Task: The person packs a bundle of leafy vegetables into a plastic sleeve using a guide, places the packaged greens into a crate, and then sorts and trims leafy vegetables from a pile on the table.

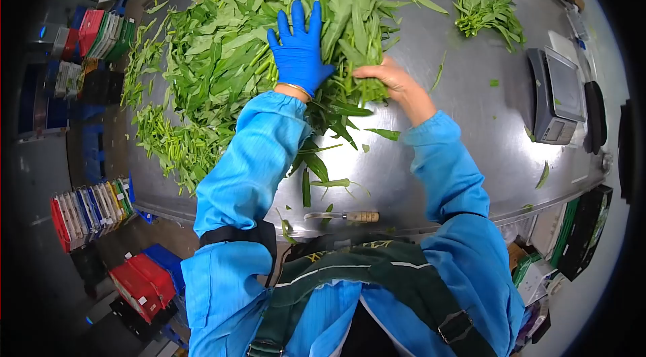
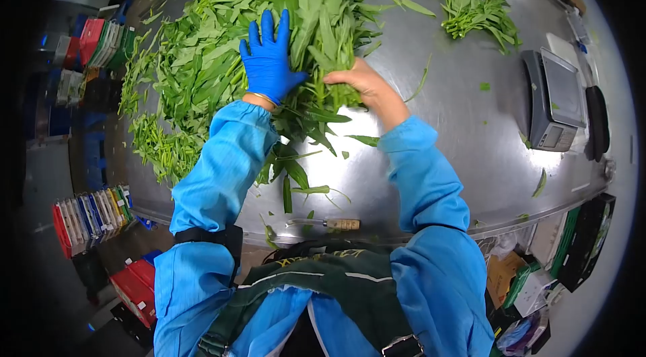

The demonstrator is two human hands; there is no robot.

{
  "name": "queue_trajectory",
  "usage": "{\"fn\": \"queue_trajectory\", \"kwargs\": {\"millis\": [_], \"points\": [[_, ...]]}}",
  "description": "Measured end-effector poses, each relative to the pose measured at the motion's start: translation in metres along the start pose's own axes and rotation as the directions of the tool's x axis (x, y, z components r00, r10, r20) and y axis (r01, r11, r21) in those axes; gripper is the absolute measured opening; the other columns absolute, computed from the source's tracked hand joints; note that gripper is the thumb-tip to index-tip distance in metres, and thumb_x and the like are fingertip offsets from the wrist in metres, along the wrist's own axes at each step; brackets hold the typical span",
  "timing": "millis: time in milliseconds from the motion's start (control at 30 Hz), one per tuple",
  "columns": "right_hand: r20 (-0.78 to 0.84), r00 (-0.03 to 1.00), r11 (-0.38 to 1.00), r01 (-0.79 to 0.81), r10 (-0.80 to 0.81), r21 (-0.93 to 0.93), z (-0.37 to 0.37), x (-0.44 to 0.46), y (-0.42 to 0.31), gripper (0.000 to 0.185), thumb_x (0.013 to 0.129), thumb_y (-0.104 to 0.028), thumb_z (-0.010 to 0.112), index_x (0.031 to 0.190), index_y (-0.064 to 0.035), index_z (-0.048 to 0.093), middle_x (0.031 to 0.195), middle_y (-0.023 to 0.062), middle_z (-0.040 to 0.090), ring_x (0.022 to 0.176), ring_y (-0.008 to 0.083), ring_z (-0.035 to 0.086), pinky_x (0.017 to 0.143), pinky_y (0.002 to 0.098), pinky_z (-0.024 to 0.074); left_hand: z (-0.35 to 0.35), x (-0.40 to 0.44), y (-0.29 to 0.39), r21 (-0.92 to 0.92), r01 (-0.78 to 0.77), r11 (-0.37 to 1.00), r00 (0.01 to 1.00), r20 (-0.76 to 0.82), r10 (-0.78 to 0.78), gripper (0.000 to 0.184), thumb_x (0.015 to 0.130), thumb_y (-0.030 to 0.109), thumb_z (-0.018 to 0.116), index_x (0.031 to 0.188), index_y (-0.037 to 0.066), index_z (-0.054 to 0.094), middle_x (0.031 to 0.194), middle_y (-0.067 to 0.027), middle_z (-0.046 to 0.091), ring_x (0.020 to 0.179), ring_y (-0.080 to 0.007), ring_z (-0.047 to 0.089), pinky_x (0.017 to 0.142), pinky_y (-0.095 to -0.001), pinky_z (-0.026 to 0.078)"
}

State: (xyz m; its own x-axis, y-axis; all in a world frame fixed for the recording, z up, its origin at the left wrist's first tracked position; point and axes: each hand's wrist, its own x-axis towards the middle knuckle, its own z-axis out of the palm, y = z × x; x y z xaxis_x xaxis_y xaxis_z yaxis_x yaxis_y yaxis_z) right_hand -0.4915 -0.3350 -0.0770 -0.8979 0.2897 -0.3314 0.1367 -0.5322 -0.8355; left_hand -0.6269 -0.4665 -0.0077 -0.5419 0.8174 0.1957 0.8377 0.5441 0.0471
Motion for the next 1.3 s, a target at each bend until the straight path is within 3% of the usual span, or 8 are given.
{"fn": "queue_trajectory", "kwargs": {"millis": [267,367,533,600,667,833,1233,1300], "points": [[0.028,0.999,0.984,-0.039,0.035,0.172,0.0,0.004,-0.001,0.049,0.073,-0.009,0.076,0.116,-0.002,0.054,0.103,0.0078,0.063,0.091,0.0169,0.062,0.08,0.031,0.0513,0.01,0.007,0.022,-0.004,0.173,0.985,0.984,0.029,-0.173,0.118,0.051,0.033,0.083,0.147,0.021,0.016,0.149,-0.0156,0.02,0.133,-0.0427,0.023,0.101,-0.0632,0.022],[-0.085,0.996,0.988,0.02,-0.007,0.153,0.024,0.013,0.014,0.049,0.071,-0.008,0.078,0.114,-0.0018,0.056,0.101,0.008,0.065,0.089,0.0175,0.062,0.08,0.031,0.051,0.044,0.01,0.027,0.21,0.25,0.945,0.949,-0.246,-0.196,0.073,0.079,0.019,0.061,0.144,0.02,0.027,0.15,-0.0112,0.022,0.135,-0.0388,0.025,0.101,-0.0622,0.024],[-0.241,0.964,0.984,0.139,-0.109,0.11,0.035,0.022,0.029,0.055,0.066,-0.008,0.081,0.114,0.0003,0.056,0.104,0.0098,0.064,0.09,0.0193,0.062,0.081,0.0313,0.0497,0.029,0.005,0.023,0.098,0.197,0.975,0.974,-0.128,-0.184,0.08,0.076,0.02,0.064,0.145,0.02,0.025,0.149,-0.01,0.023,0.134,-0.0382,0.027,0.101,-0.0585,0.027],[-0.257,0.958,0.986,0.152,-0.129,0.071,0.036,0.023,0.03,0.055,0.066,-0.009,0.081,0.114,0.0007,0.055,0.105,0.0102,0.064,0.091,0.0189,0.062,0.081,0.0316,0.0494,0.037,0.006,0.018,0.141,0.182,0.973,0.976,-0.147,-0.161,0.11,0.056,0.025,0.08,0.147,0.02,0.018,0.15,-0.0137,0.021,0.133,-0.0415,0.025,0.1,-0.0583,0.027],[-0.339,0.919,0.978,0.207,-0.202,-0.021,0.036,0.026,0.034,0.052,0.067,-0.008,0.079,0.113,0.0006,0.056,0.103,0.0107,0.064,0.089,0.0194,0.063,0.082,0.0314,0.0494,0.04,0.005,0.02,0.089,0.149,0.985,0.976,-0.171,-0.132,0.107,0.058,0.025,0.079,0.147,0.019,0.019,0.15,-0.0143,0.02,0.134,-0.042,0.024,0.101,-0.0592,0.026],[-0.121,0.982,0.923,-0.093,0.148,0.373,0.004,0.037,0.053,0.04,0.074,0.002,0.07,0.111,0.0011,0.056,0.096,0.0114,0.065,0.087,0.0229,0.064,0.075,0.035,0.0531,0.049,0.004,0.014,0.104,0.181,0.978,0.959,-0.241,-0.151,0.082,0.072,0.02,0.061,0.145,0.018,0.023,0.151,-0.0165,0.016,0.137,-0.0438,0.017,0.106,-0.0615,0.018],[-0.2,0.977,0.982,0.103,-0.07,0.16,0.024,0.032,0.036,0.059,0.073,-0.002,0.071,0.126,0.0011,0.046,0.113,0.011,0.059,0.097,0.0223,0.059,0.084,0.0349,0.048,0.024,0.0,0.012,-0.025,0.184,0.983,0.96,-0.211,-0.185,0.083,0.069,0.021,0.066,0.143,0.018,0.029,0.147,-0.0156,0.026,0.13,-0.0401,0.032,0.098,-0.0542,0.03],[-0.213,0.967,0.985,0.117,-0.143,-0.129,0.005,0.022,0.026,0.053,0.072,-0.003,0.07,0.121,0.0019,0.05,0.107,0.0102,0.061,0.091,0.0214,0.06,0.081,0.0337,0.0484,0.036,0.002,0.008,-0.043,0.172,0.984,0.944,-0.278,-0.177,0.074,0.075,0.015,0.059,0.143,0.018,0.03,0.148,-0.0144,0.026,0.129,-0.0388,0.034,0.098,-0.0534,0.032]]}}
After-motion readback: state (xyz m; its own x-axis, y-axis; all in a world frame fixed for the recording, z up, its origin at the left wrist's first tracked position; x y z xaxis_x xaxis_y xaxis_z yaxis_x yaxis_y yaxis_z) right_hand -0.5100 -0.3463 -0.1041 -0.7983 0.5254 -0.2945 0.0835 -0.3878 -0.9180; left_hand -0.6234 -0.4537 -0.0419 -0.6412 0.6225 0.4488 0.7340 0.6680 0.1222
